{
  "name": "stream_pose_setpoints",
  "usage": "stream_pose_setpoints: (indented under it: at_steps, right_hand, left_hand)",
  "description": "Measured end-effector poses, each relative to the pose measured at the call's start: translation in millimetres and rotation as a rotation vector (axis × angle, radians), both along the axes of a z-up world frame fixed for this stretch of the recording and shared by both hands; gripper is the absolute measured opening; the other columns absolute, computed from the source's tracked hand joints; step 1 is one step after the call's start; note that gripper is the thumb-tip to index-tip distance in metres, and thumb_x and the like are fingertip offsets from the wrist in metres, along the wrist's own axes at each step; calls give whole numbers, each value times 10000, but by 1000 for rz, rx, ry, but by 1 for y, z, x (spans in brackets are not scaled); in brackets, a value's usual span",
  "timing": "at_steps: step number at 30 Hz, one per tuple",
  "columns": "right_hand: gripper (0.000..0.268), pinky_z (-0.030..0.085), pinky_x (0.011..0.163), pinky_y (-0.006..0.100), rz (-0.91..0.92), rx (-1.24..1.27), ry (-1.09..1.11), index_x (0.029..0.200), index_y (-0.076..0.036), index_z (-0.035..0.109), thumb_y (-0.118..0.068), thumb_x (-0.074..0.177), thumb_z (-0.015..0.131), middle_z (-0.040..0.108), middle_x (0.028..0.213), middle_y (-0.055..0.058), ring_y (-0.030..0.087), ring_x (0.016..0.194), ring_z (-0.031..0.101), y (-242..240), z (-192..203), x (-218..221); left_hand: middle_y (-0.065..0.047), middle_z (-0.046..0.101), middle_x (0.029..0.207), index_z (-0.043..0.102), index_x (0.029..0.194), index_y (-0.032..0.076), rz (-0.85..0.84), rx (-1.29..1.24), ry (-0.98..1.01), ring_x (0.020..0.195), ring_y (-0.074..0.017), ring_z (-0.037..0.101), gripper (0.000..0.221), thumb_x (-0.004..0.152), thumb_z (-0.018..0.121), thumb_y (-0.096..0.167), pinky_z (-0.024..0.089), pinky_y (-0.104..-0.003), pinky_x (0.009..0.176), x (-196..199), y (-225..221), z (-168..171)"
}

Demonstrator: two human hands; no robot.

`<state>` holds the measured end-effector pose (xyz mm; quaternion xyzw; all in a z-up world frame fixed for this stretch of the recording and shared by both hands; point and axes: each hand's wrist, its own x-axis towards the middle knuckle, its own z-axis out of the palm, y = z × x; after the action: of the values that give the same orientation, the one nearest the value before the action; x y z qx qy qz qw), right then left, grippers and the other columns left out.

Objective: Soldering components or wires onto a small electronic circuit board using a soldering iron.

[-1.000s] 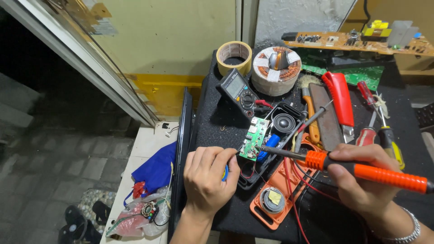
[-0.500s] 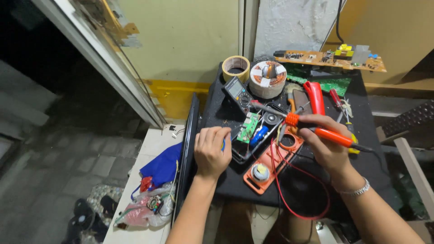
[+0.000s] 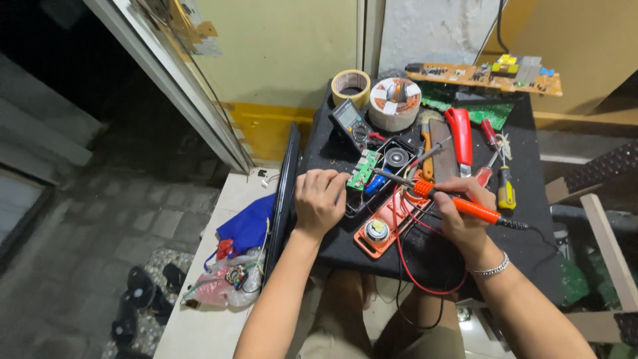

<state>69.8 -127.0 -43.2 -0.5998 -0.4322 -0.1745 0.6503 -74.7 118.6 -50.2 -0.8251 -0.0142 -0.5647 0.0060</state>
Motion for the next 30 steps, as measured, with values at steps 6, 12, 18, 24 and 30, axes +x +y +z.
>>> stream_pose_setpoints:
  at_steps: [6,12,18,24,30]
  right_hand:
    - [194,515,596,306,-23,-58,-78,918,-17,783,-199,863,819,693,749,99,168,608,641,3,-21,8]
    - [208,514,603,310,-25,-106,-97,954,-46,800,-235,868,798,721,787,96,183,644,671,0,-28,11]
    - [220,515,600,294,-16,-91,-105,934,-25,796,-237,877,791,715,772,104,173,625,650,1,-23,11]
    - [226,500,538,312,63,-48,-111,903,11,767,-216,895,763,686,700,113,177,538,596,6,-13,9]
    - [232,492,522,313,63,-55,-130,892,17,763,-215,893,770,678,691,113,180,521,586,6,-12,9]
  left_hand:
    - [30,581,856,754,974,207,14,2,0,838,-192,602,192,845,687,81,484,-341,789,3,0,3]
    - [31,583,857,755,977,208,15,-1,-8,834,-187,600,189,857,683,82,488,-348,801,8,4,-10]
    - [27,586,864,755,987,203,-1,14,-9,830,-186,599,185,875,673,80,485,-343,799,9,4,-9]
    - [31,588,862,753,981,207,7,23,-4,829,-183,603,183,879,673,78,487,-343,795,9,3,-5]
    - [29,595,860,757,973,201,0,12,-7,829,-182,604,185,880,664,70,493,-339,794,8,3,-2]
